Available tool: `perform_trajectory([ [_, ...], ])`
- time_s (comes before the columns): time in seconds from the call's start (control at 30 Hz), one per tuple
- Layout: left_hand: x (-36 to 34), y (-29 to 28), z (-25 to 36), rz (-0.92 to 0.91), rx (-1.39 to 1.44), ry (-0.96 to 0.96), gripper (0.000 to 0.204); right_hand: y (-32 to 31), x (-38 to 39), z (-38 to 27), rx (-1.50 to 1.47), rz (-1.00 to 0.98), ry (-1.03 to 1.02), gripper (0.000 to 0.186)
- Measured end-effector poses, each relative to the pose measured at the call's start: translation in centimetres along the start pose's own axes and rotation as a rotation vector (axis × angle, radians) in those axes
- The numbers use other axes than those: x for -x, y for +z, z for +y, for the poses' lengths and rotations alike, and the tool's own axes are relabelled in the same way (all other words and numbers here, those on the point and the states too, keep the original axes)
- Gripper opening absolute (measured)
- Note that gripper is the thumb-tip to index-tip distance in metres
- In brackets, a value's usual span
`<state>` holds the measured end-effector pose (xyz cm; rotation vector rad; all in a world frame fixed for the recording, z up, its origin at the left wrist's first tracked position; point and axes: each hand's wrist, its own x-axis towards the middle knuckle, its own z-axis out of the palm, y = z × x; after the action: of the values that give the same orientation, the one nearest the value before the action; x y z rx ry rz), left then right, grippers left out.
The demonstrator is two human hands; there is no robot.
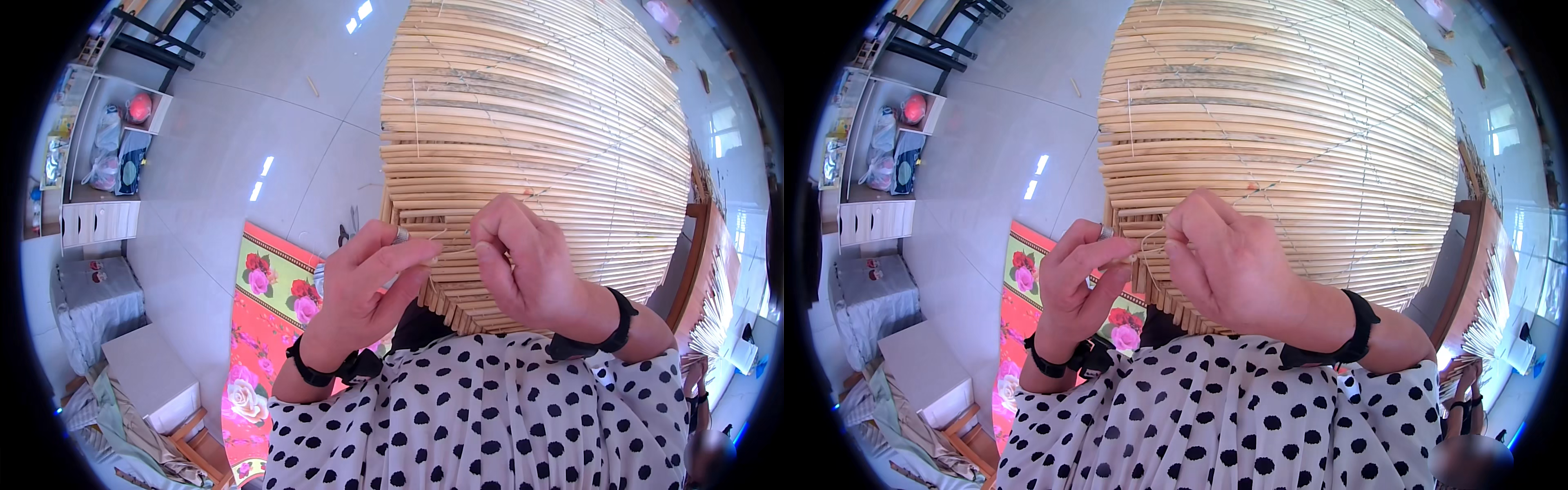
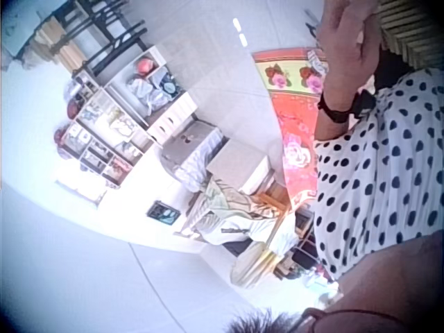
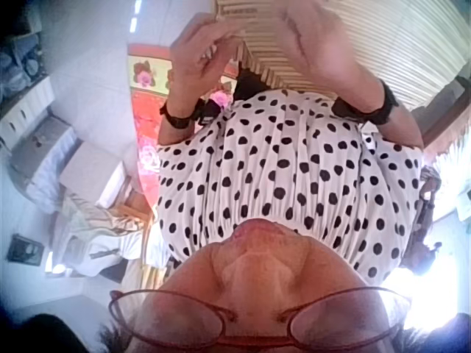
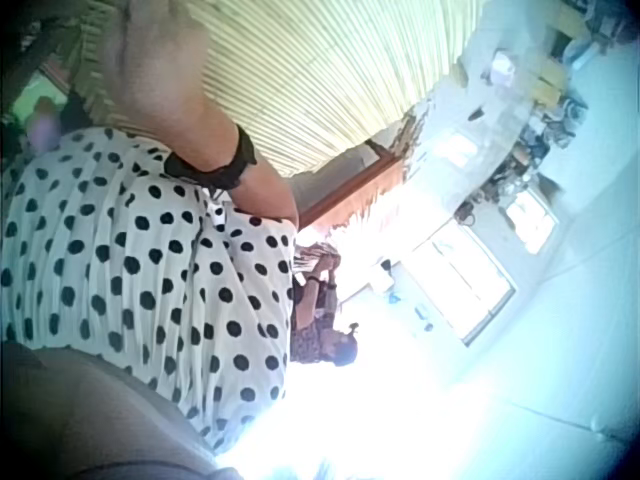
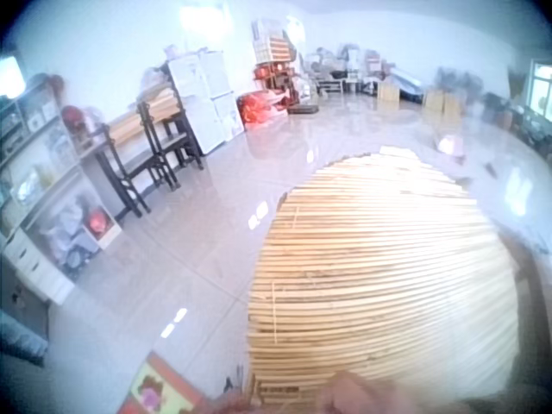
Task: The person weaves a bamboo mat by hand, threading thin bamboo strips through the existing weave and securing them with a thin cord. They use shears to trim excess cord and adjust the mat's position throughout the process.
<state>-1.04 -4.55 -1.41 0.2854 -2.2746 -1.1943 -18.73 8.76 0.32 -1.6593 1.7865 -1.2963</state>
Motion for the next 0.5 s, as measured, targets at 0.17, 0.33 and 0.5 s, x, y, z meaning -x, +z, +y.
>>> perform_trajectory([
  [0.17,-0.03,0.21,0.12,0.018,-0.008,-0.034,0.034,0.03,0.06,-0.24,-0.015,-0.021,0.031,0.008],
  [0.33,-0.01,0.38,-0.11,0.025,-0.016,-0.030,0.032,0.29,-0.07,0.21,-0.003,0.029,-0.047,0.013],
  [0.5,-0.19,0.32,-0.08,0.028,-0.019,-0.033,0.031,0.30,-0.07,0.09,-0.017,0.029,-0.038,0.013],
])
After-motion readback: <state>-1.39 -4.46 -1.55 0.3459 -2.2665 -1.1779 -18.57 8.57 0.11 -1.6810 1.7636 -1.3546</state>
